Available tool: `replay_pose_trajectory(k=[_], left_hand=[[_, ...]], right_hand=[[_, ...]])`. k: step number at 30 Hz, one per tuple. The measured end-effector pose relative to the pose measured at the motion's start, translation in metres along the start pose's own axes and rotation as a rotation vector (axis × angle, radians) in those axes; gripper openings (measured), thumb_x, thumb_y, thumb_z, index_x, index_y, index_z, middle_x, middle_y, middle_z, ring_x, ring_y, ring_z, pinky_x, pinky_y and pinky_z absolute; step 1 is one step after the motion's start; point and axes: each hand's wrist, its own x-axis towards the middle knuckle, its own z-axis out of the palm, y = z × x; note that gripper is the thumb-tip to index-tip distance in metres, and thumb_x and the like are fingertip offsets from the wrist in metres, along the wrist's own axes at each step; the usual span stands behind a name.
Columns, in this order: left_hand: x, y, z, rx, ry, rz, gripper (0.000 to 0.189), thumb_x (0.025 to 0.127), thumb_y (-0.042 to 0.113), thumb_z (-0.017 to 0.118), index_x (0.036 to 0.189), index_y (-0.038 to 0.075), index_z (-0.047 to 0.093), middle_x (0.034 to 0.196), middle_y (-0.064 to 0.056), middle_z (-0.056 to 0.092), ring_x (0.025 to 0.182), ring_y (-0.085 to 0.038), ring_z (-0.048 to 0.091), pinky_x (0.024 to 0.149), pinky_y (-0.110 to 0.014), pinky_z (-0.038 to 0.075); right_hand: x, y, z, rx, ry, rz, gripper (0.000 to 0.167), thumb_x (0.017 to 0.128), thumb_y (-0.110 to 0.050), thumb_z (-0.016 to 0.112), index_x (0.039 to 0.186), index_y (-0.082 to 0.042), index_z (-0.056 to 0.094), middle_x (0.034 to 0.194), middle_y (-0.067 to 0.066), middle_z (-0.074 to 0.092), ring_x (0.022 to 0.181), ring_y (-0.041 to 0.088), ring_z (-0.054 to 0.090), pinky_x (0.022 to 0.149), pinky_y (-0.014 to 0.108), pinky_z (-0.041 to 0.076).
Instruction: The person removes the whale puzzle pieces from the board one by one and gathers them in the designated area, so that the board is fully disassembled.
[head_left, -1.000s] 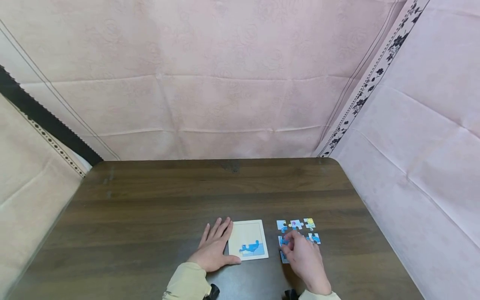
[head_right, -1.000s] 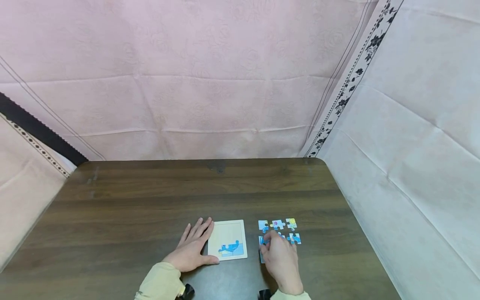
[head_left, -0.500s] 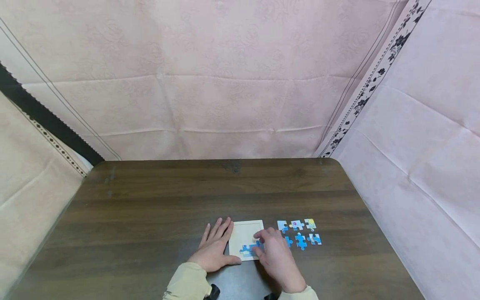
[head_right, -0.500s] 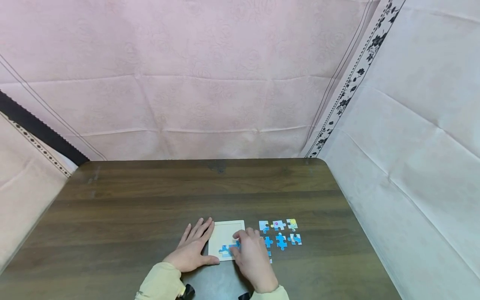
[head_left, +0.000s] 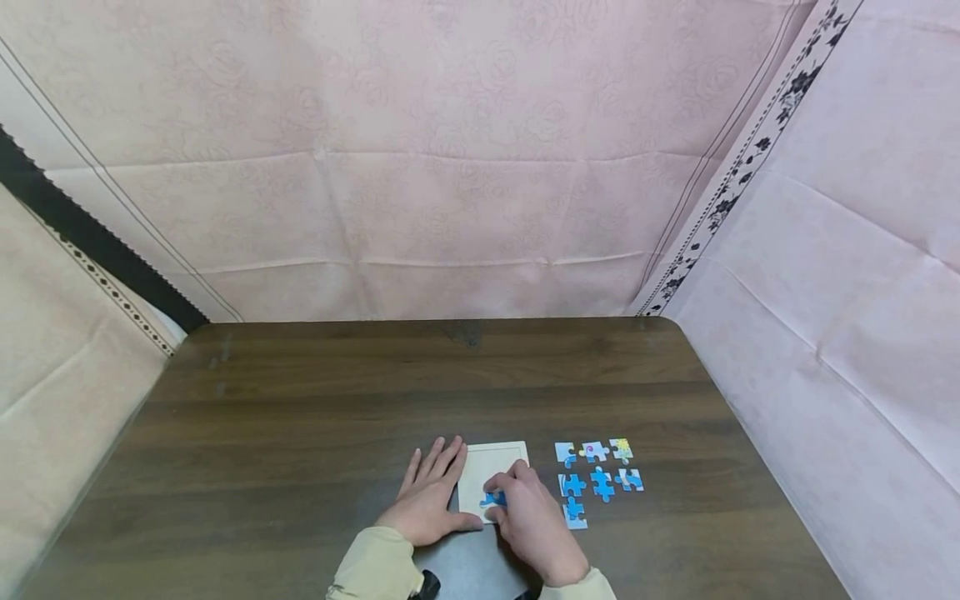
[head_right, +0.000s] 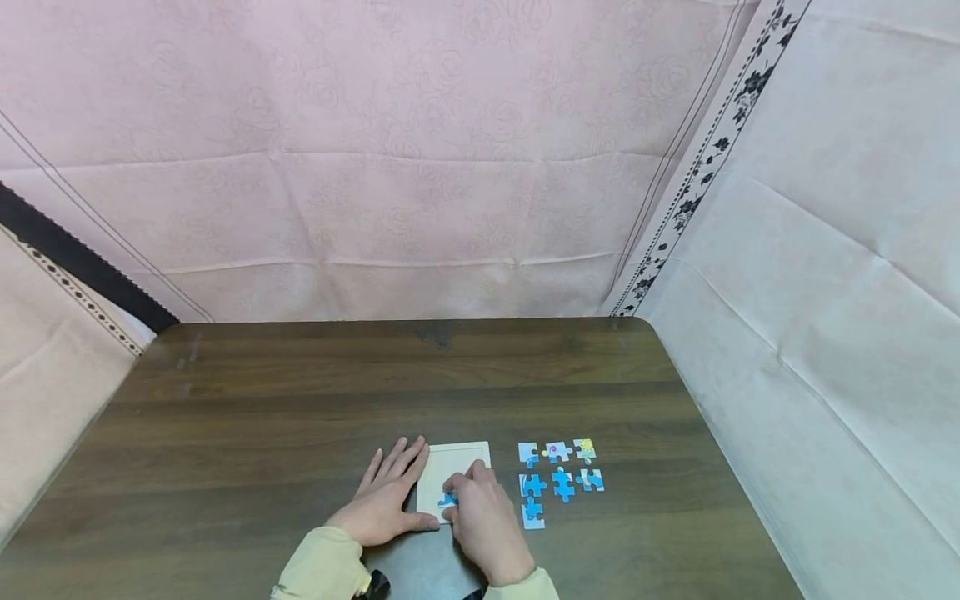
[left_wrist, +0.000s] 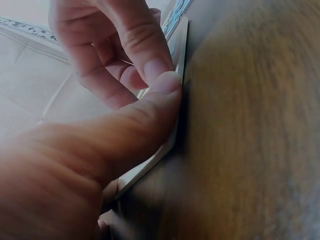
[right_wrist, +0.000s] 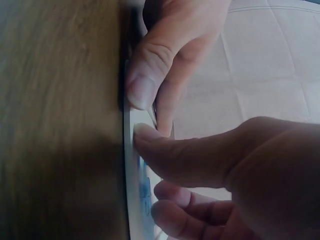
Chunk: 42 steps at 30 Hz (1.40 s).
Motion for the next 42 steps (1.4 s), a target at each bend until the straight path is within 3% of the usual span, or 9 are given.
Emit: replay_pose_trajectory(k=[14,42], left_hand=[[-0.001,0.001,-0.001,0.016,-0.003,-0.007,0.107,0.083,0.063,0.072,0.16,0.007,0.024,0.168,-0.008,0.016,0.154,-0.034,0.004,0.12,-0.06,-0.002],[0.0,0.0,0.0,0.0,0.002,0.01,0.105,0.084,0.06,0.072,0.16,0.006,0.023,0.168,-0.009,0.016,0.154,-0.035,0.004,0.12,-0.061,-0.002]], right_hand=[[0.001,-0.001,0.002,-0.02,-0.001,-0.004,0.014,0.083,-0.012,0.083,0.091,-0.011,0.071,0.085,-0.003,0.053,0.072,0.013,0.05,0.065,0.036,0.054],[0.01,-0.001,0.001,-0.037,-0.076,0.019,0.018,0.083,-0.009,0.082,0.093,-0.01,0.068,0.083,-0.003,0.051,0.068,0.013,0.048,0.064,0.029,0.054]])
